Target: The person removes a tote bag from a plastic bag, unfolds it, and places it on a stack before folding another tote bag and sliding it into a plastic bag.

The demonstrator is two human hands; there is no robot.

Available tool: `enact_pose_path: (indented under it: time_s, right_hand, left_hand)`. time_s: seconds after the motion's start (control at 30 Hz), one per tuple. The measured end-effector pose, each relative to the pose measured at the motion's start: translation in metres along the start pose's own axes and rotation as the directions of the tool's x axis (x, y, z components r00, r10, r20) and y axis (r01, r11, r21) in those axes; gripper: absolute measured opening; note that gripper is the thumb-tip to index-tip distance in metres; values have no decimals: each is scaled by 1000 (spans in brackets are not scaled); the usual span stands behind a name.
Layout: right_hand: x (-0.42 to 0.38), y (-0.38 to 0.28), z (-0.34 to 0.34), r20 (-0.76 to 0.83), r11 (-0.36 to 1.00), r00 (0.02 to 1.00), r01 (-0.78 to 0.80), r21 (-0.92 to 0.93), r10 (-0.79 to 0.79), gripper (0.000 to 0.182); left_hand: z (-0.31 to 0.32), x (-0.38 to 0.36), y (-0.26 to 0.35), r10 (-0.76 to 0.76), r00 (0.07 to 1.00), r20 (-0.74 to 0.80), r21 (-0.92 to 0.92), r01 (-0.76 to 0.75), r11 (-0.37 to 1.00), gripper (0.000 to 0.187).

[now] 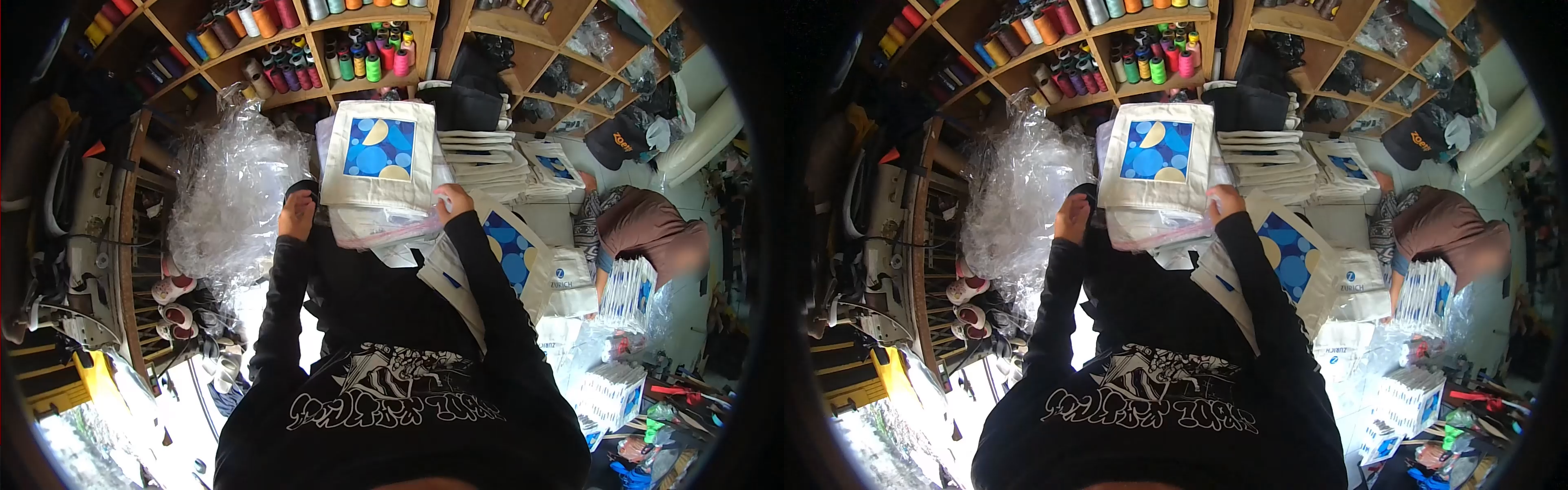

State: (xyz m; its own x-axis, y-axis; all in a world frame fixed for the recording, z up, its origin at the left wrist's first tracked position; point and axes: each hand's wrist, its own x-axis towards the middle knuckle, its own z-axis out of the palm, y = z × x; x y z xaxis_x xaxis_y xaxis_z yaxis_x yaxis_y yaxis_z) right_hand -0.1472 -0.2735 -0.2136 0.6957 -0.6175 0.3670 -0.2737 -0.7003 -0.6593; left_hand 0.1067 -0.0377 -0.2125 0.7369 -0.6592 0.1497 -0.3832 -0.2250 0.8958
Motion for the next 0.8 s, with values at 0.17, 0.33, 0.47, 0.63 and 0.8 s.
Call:
enact_pose_path:
  time_s: [0.17,0.33,0.47,0.63,0.8]
  right_hand:
    - [9,-31,26,44,956,994,106,-274,-98,34]
    - [1,-22,26,118,929,992,10,-369,36,34]
    - [-10,-4,1,106,949,949,-281,-144,297,28]
    - [-27,15,-5,332,863,804,-499,-76,494,34]
    - [-36,41,11,592,717,662,-670,192,459,40]
  left_hand:
    - [26,20,-3,173,985,27,407,-169,898,44]
    - [39,7,56,202,979,33,620,-178,764,40]
    - [73,-14,75,407,867,287,152,-460,875,28]
    - [130,-32,74,398,829,394,27,-443,896,18]
    - [167,-39,64,392,815,427,45,-452,891,17]
